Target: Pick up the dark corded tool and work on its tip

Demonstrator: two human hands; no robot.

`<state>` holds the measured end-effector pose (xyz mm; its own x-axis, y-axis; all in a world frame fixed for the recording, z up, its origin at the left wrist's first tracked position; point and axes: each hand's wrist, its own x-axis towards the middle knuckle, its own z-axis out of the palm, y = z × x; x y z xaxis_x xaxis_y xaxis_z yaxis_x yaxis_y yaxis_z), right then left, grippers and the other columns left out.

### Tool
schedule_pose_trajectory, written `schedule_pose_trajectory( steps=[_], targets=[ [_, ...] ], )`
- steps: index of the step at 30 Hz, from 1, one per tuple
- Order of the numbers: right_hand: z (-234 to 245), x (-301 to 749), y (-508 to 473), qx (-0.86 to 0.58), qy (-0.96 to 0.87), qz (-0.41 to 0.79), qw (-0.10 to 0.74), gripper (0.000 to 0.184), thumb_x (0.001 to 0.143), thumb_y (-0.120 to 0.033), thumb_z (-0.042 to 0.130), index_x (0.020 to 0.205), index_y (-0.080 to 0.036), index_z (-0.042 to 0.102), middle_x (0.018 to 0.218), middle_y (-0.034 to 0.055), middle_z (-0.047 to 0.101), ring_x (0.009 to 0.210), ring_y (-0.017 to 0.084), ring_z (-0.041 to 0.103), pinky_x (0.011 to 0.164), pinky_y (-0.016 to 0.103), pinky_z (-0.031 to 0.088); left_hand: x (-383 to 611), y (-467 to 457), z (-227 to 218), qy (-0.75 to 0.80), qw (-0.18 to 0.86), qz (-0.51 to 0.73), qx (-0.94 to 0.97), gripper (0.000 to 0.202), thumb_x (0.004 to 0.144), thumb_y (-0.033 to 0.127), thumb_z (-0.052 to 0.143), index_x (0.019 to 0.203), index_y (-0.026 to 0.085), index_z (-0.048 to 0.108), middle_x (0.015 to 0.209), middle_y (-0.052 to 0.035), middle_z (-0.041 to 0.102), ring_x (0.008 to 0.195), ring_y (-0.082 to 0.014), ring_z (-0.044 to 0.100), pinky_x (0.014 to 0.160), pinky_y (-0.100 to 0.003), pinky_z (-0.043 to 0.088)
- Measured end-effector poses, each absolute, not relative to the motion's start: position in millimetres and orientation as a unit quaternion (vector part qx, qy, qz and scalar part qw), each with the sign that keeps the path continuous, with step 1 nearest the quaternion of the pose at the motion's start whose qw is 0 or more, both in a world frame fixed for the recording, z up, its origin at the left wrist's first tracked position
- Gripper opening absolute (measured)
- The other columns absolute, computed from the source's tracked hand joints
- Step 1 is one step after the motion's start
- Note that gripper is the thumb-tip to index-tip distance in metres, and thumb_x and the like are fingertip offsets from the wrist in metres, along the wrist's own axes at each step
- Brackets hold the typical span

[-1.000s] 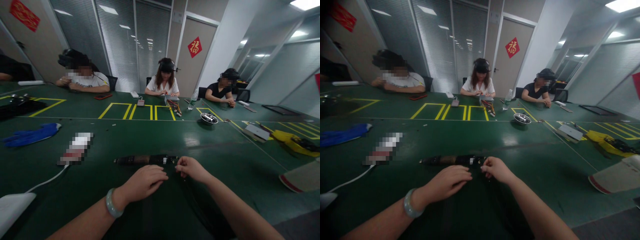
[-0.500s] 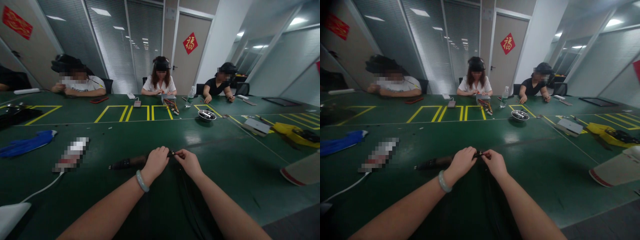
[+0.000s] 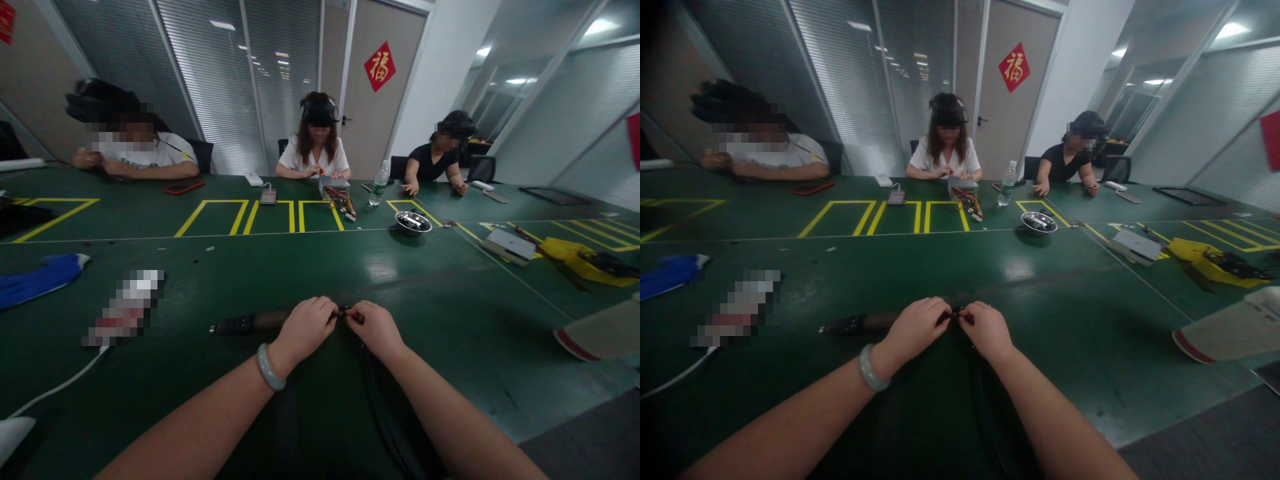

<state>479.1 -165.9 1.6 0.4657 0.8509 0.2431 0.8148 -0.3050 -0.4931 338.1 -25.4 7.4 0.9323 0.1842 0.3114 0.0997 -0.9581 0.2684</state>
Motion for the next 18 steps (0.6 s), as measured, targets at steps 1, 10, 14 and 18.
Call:
schedule_pose_trajectory(
  steps=[1, 10, 14, 18],
  targets=[
    [1.8, 479.1, -165.8, -0.806, -0.519, 0.032, 0.284, 0.007, 0.081, -0.018, 0.064, 0.083, -0.023, 0.068, 0.083, 0.0001, 0.067, 0.077, 0.015, 0.061, 0.069, 0.025, 0.043, 338.0, -24.9, 6.9, 0.073, 0.129, 0.171, 0.974, 0.009, 0.090, 0.023, 0.054, 0.097, 0.020, 0.058, 0.097, -0.0035, 0.060, 0.091, -0.0185, 0.056, 0.082, -0.033, 0.045],
    [0.3, 477.4, -163.4, -0.788, -0.542, 0.045, 0.288, 0.008, 0.083, -0.018, 0.063, 0.086, -0.023, 0.069, 0.085, 0.0000, 0.066, 0.079, 0.014, 0.061, 0.070, 0.024, 0.044, 337.9, -21.5, 7.3, 0.068, 0.142, 0.169, 0.973, 0.008, 0.089, 0.023, 0.055, 0.095, 0.019, 0.059, 0.096, -0.0032, 0.061, 0.090, -0.0186, 0.057, 0.083, -0.033, 0.045],
    [-1.1, 476.8, -163.8, -0.782, -0.544, 0.052, 0.302, 0.009, 0.084, -0.019, 0.063, 0.088, -0.023, 0.069, 0.085, -0.0002, 0.066, 0.079, 0.014, 0.061, 0.071, 0.025, 0.045, 337.6, -21.1, 8.5, 0.072, 0.148, 0.167, 0.972, 0.009, 0.090, 0.024, 0.053, 0.095, 0.020, 0.059, 0.097, -0.0029, 0.061, 0.091, -0.0185, 0.057, 0.082, -0.033, 0.045],
    [-2.5, 476.2, -163.4, -0.788, -0.533, 0.047, 0.306, 0.009, 0.084, -0.021, 0.061, 0.089, -0.023, 0.070, 0.085, 0.0015, 0.067, 0.078, 0.016, 0.062, 0.071, 0.027, 0.046, 336.8, -21.8, 11.0, 0.074, 0.154, 0.159, 0.972, 0.010, 0.091, 0.024, 0.052, 0.095, 0.020, 0.060, 0.096, -0.0032, 0.061, 0.090, -0.0190, 0.057, 0.082, -0.034, 0.045]
  ],
)
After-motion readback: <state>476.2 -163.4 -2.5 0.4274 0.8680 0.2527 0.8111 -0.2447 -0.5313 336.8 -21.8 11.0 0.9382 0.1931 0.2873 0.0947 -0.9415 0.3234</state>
